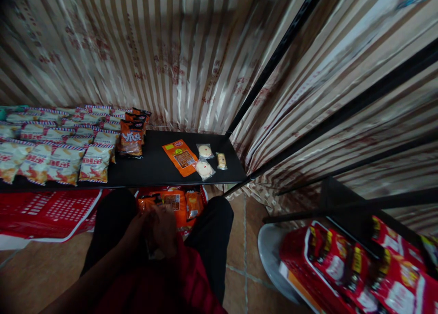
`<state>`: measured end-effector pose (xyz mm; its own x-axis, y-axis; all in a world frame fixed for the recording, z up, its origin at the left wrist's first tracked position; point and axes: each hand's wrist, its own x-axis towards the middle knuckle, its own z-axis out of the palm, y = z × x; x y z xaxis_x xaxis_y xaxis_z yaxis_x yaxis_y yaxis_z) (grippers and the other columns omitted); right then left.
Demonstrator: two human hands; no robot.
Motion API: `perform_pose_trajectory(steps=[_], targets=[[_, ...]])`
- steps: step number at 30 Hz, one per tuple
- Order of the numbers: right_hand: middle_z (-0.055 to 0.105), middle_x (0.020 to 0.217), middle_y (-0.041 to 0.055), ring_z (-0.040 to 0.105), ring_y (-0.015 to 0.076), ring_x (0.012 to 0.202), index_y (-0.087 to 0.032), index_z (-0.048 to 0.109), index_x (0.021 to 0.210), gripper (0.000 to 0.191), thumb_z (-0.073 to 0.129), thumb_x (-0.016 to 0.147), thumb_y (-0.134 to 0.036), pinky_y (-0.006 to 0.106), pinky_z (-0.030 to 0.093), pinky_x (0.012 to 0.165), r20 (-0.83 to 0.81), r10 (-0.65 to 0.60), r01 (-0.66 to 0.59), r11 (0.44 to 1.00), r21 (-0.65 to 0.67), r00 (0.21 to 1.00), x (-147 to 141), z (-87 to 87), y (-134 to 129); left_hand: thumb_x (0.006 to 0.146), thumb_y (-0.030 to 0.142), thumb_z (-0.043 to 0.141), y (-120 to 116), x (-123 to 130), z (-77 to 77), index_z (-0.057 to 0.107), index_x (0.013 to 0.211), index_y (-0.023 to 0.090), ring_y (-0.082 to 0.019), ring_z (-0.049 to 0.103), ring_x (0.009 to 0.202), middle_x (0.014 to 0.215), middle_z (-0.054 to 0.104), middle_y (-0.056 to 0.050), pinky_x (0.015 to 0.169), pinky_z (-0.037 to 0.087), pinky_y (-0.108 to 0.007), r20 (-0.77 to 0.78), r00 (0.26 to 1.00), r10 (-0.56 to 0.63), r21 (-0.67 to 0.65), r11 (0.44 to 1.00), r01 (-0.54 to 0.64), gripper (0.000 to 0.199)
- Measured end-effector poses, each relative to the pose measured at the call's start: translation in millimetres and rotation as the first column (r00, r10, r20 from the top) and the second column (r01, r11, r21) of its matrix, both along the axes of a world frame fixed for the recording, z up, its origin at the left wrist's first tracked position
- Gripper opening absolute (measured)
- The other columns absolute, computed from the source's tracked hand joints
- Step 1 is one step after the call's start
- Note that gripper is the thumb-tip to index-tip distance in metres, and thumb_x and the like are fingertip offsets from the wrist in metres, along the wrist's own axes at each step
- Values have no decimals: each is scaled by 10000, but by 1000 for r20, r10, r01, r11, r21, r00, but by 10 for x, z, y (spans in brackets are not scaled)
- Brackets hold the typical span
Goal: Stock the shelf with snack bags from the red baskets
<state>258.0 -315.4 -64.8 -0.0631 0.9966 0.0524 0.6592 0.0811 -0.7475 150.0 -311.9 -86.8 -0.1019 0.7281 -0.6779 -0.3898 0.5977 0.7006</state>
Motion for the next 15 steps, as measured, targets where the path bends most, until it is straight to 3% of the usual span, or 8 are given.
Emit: perform_pose_trajectory(steps=[7,15], targets=[[612,1070,90,544,217,1021,-212,604,1186,411,446,821,-110,379,447,913,-32,-61,63,997,55,998,22,-139,-33,800,198,637,-19,-14,-14,625,999,148,-188,696,727,879,726,-83,679,529,-280,90,995,50,13,999,-51,206],[600,1051,101,553,230,1013,-162,577,1225,441,582,787,-219,368,448,933,-63,-123,116,987,-112,990,108,-37,22,789,165,638,15,-18,6,643,945,144,-165,681,639,771,720,-53,661,527,-271,105,989,102,8,995,-104,157]])
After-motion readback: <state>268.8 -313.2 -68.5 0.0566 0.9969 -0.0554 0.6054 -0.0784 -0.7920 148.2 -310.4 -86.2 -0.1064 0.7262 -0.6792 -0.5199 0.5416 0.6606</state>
